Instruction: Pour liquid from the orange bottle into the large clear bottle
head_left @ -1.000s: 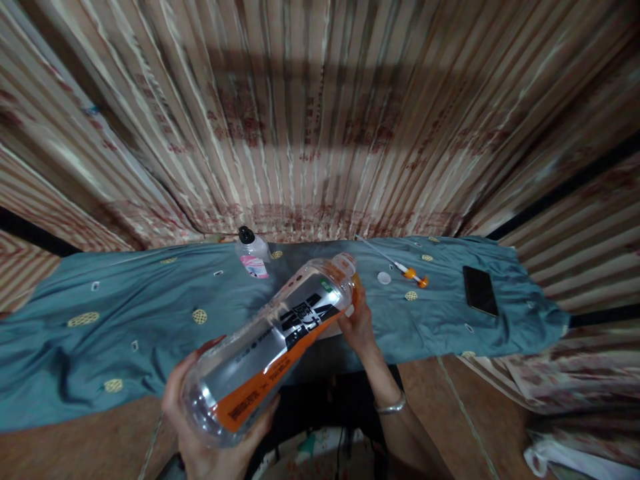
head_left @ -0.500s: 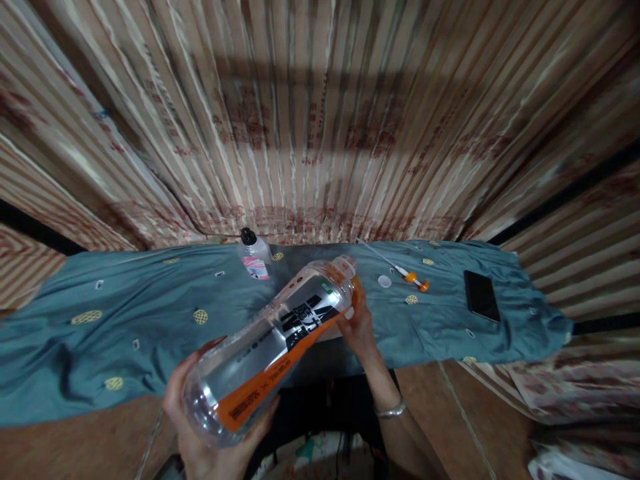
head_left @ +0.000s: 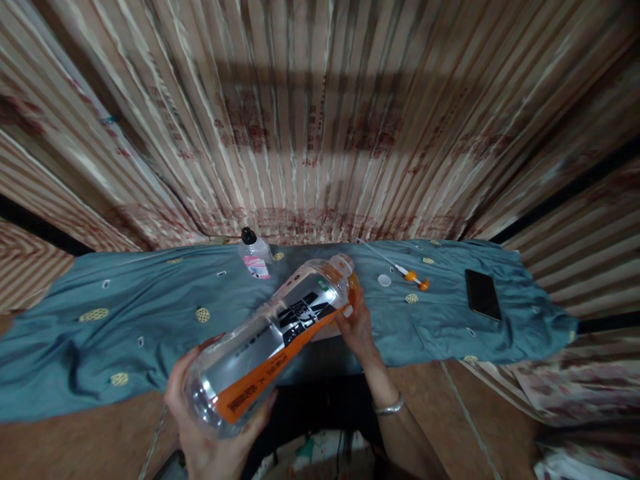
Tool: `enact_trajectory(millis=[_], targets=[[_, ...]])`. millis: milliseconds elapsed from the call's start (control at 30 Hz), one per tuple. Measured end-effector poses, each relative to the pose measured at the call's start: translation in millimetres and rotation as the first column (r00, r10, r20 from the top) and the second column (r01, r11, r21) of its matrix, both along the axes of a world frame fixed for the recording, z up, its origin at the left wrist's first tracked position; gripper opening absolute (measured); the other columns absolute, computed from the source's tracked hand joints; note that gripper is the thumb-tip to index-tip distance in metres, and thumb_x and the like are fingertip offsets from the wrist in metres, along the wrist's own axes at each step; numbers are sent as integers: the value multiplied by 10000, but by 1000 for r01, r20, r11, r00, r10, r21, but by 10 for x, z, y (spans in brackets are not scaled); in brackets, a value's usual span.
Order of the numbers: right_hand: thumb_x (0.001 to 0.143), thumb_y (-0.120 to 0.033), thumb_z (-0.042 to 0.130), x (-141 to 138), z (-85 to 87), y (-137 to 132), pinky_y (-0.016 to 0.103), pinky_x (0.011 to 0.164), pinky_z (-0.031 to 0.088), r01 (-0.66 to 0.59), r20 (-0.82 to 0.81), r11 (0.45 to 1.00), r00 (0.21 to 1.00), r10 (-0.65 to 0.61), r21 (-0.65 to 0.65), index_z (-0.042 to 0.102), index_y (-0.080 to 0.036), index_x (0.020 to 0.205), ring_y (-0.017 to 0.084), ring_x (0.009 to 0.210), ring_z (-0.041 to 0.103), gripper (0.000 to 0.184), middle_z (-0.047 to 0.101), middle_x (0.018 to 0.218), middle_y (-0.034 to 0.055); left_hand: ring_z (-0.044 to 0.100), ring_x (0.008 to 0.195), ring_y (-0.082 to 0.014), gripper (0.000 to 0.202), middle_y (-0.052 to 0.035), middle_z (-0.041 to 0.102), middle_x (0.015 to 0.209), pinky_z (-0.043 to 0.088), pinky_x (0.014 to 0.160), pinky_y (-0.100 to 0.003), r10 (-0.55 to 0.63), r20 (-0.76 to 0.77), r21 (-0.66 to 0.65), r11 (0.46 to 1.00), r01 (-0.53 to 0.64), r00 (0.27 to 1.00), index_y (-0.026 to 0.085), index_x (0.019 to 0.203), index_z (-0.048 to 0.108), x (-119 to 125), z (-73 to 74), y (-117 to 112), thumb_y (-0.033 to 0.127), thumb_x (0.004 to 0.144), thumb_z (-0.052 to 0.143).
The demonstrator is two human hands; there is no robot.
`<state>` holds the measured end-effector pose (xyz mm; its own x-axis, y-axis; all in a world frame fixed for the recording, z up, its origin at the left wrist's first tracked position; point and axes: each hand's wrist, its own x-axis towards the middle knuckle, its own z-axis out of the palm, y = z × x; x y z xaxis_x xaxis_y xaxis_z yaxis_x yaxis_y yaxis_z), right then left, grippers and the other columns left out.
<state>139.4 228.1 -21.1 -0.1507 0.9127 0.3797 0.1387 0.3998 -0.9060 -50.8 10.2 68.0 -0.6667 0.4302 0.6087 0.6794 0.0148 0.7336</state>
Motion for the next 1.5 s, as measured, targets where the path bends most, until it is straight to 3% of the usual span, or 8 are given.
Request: enact_trajectory(millis=[167, 367, 500, 767, 900, 1200, 1500], targets=[[1027, -747, 834, -8, 26, -6, 540, 1009, 794, 10, -23, 1000, 1000, -10, 4, 678, -255, 1519, 401, 1224, 922, 714, 912, 1332, 177, 843, 1164, -331, 1107, -33, 810, 1403, 754, 965, -453, -20, -38, -1, 1000, 20, 999, 364, 1649, 643, -29, -12, -16, 641, 680, 1101], [1056, -747, 798, -5, 35, -23, 552, 991, 802, 1, -28, 1000, 1000, -1, 8, 673, -234, 1513, 407, 1220, 931, 698, 913, 1356, 206, 842, 1145, -343, 1085, -5, 803, 1413, 752, 962, -495, -22, -45, -1, 1000, 22, 999, 471, 1709, 630, 14, 27, -21, 612, 732, 1080], [1050, -752, 796, 3, 9, -21, 499, 1000, 794, 23, -2, 1000, 1000, -22, 10, 693, -223, 1516, 389, 1233, 924, 712, 921, 1308, 194, 835, 1165, -339, 1154, -25, 804, 1416, 752, 972, -476, -39, -29, 8, 999, 39, 999, 400, 1680, 649, 14, 19, -14, 597, 650, 1130], [1074, -676, 813, 8, -28, -18, 480, 968, 782, 17, -4, 1000, 1000, -17, 26, 693, -235, 1449, 372, 1159, 926, 591, 923, 1275, 171, 832, 1157, -322, 984, -21, 804, 1386, 750, 969, -464, -13, 12, 18, 1000, 13, 1000, 372, 1586, 670, 34, 22, -5, 566, 711, 1076], [1069, -635, 831, 11, -12, -12, 498, 973, 788, 12, -7, 999, 1000, -11, 34, 680, -255, 1468, 372, 1152, 933, 572, 926, 1292, 160, 822, 1164, -333, 1032, -28, 792, 1372, 755, 983, -476, 17, 50, 2, 1000, -17, 999, 345, 1513, 677, 43, 20, -14, 623, 622, 1118], [1048, -631, 836, 14, -54, -20, 464, 952, 767, 35, 17, 999, 999, -36, 18, 688, -245, 1474, 357, 1139, 910, 594, 913, 1254, 147, 836, 1165, -317, 1062, -32, 794, 1389, 746, 970, -446, 4, 18, -5, 1000, -4, 1000, 334, 1572, 649, 19, -16, -24, 651, 670, 1110], [1098, -661, 787, 24, -76, -15, 482, 933, 767, 15, 44, 998, 999, -18, 62, 692, -254, 1443, 368, 1128, 907, 542, 901, 1230, 150, 855, 1179, -358, 1130, -60, 822, 1394, 744, 1041, -510, -16, 48, -9, 1000, 16, 999, 323, 1596, 625, -11, -49, -89, 631, 637, 1138]])
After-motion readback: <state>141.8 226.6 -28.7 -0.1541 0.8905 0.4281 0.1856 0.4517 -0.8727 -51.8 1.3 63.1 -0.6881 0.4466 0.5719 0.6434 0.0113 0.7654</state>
